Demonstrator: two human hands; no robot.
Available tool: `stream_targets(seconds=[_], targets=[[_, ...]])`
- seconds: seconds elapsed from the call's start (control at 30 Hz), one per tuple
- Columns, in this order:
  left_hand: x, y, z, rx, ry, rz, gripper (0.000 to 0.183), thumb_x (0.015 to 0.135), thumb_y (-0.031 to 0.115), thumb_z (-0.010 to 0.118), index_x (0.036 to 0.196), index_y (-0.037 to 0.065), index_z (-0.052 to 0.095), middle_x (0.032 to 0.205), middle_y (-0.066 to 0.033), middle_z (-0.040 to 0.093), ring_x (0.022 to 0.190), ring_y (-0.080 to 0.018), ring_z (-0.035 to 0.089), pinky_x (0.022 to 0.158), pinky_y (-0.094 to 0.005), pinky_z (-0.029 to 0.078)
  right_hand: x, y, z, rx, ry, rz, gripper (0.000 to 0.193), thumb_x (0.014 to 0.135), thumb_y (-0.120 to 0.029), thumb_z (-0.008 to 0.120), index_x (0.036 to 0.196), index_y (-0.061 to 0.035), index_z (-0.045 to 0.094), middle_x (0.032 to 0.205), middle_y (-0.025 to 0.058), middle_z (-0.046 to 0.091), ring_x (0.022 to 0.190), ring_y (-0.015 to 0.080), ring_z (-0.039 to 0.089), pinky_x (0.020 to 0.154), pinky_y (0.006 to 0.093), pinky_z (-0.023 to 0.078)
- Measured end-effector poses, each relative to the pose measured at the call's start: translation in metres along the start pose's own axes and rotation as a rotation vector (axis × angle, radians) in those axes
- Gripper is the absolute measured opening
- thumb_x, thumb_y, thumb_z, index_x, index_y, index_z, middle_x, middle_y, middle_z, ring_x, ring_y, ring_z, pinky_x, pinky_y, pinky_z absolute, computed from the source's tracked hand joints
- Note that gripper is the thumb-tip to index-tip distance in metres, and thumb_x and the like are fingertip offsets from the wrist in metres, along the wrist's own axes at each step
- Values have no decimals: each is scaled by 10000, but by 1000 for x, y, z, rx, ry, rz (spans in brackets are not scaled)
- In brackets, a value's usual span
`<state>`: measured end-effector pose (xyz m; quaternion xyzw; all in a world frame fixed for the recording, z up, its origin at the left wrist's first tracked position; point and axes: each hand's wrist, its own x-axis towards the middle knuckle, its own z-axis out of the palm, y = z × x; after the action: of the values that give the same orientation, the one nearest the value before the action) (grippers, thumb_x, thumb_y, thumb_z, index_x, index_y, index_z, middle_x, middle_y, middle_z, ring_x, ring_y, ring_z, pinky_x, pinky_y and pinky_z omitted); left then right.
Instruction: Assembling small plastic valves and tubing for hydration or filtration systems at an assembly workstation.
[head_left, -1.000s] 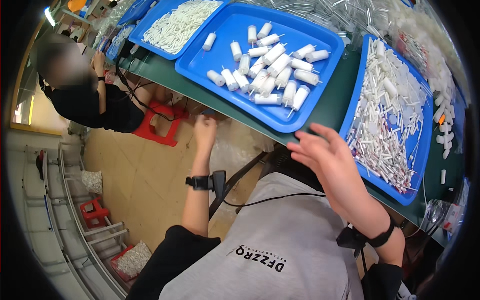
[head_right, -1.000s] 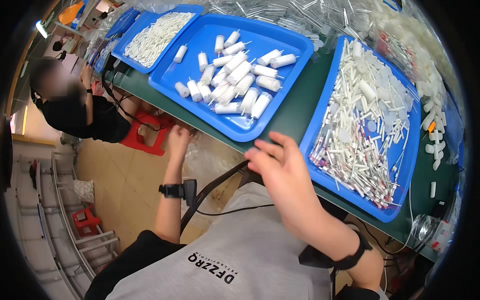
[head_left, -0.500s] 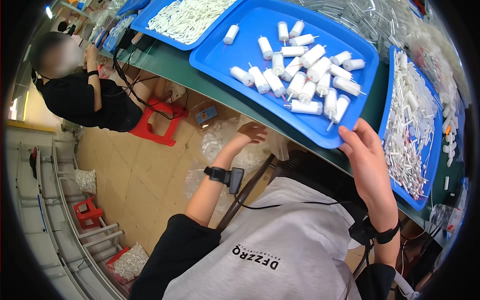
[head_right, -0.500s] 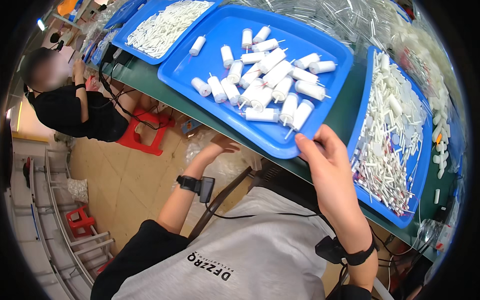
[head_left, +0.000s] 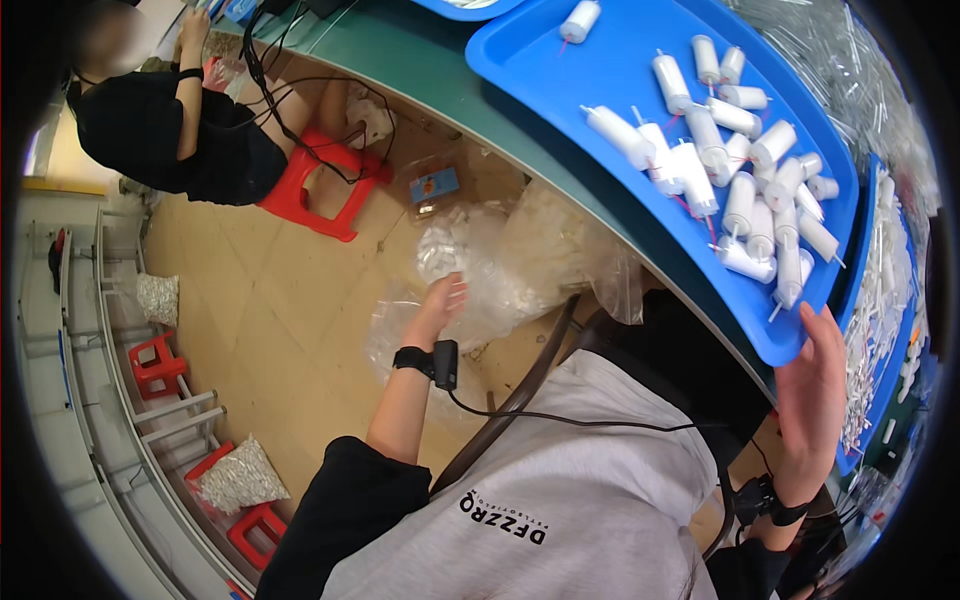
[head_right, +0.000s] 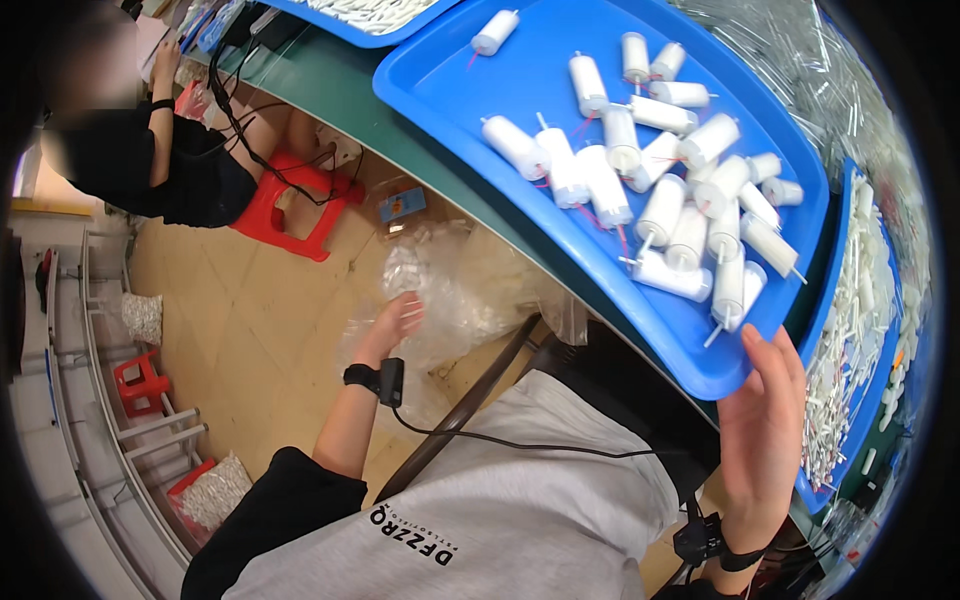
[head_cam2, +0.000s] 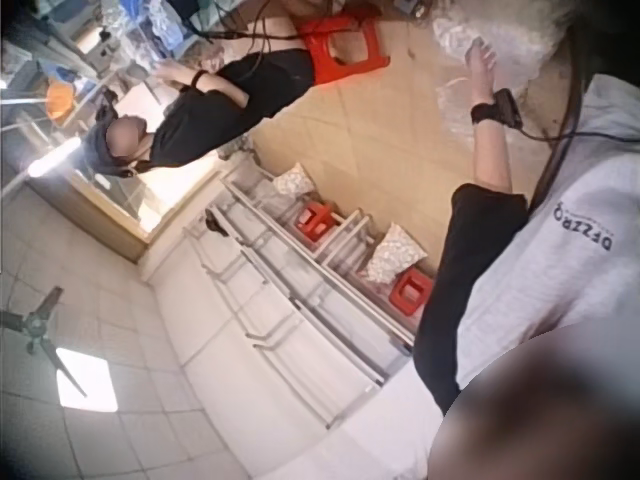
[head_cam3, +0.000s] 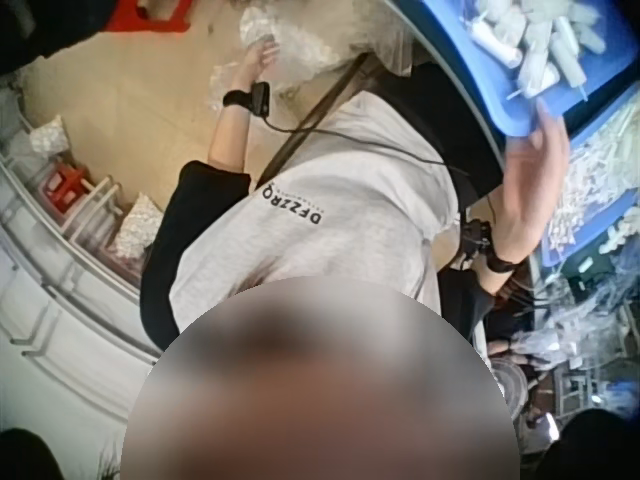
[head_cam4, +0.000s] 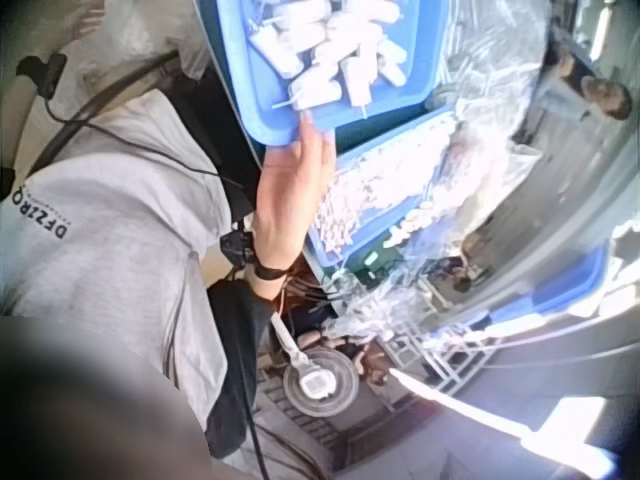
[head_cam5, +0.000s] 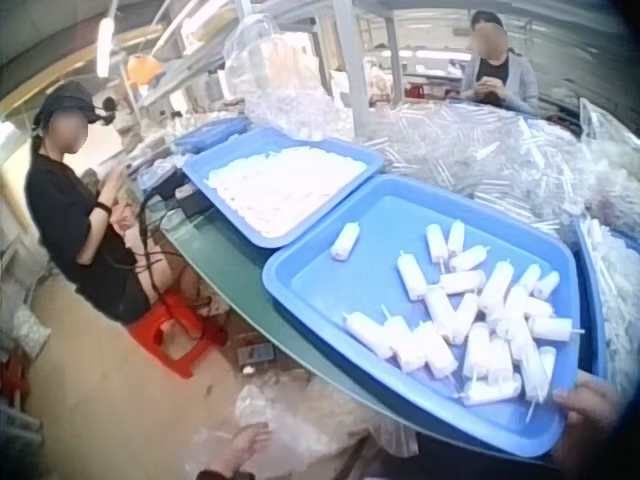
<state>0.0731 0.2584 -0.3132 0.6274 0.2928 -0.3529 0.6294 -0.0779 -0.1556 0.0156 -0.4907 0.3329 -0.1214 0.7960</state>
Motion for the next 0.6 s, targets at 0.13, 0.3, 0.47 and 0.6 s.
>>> stream_targets(seconds=[0.13,0.3,0.47,0.6], targets=[[10,9,63,-130,-277,-250,697,876,494,613,1386,86,367,1324,-171,472,1152,-351,541,919,-468,488,-1,-2,-2,-37,-35,-21,307,922,-118,574,1201,-2,519,1192,87,564,1134,185,545,978,349,425],[20,20,144,-208,-360,-175,859,862,692,458,1485,143,239,1494,-161,311,1304,-442,368,957,-697,333,2,0,-1,-108,4,-25,319,924,-136,564,1210,0,526,1193,83,571,1115,178,556,959,346,434],[34,48,172,-418,-548,-443,825,882,733,295,1480,166,285,1456,-97,407,1343,-377,339,1021,-708,199,3,8,-11,-289,99,-100,354,923,-152,563,1232,14,514,1212,85,559,1140,175,540,960,339,431],[41,37,181,-491,-511,-384,835,867,750,285,1466,169,315,1438,-68,437,1331,-363,363,1072,-635,192,3,3,-11,-151,118,-39,360,916,-141,573,1236,11,512,1257,102,525,1189,188,506,971,338,430]])
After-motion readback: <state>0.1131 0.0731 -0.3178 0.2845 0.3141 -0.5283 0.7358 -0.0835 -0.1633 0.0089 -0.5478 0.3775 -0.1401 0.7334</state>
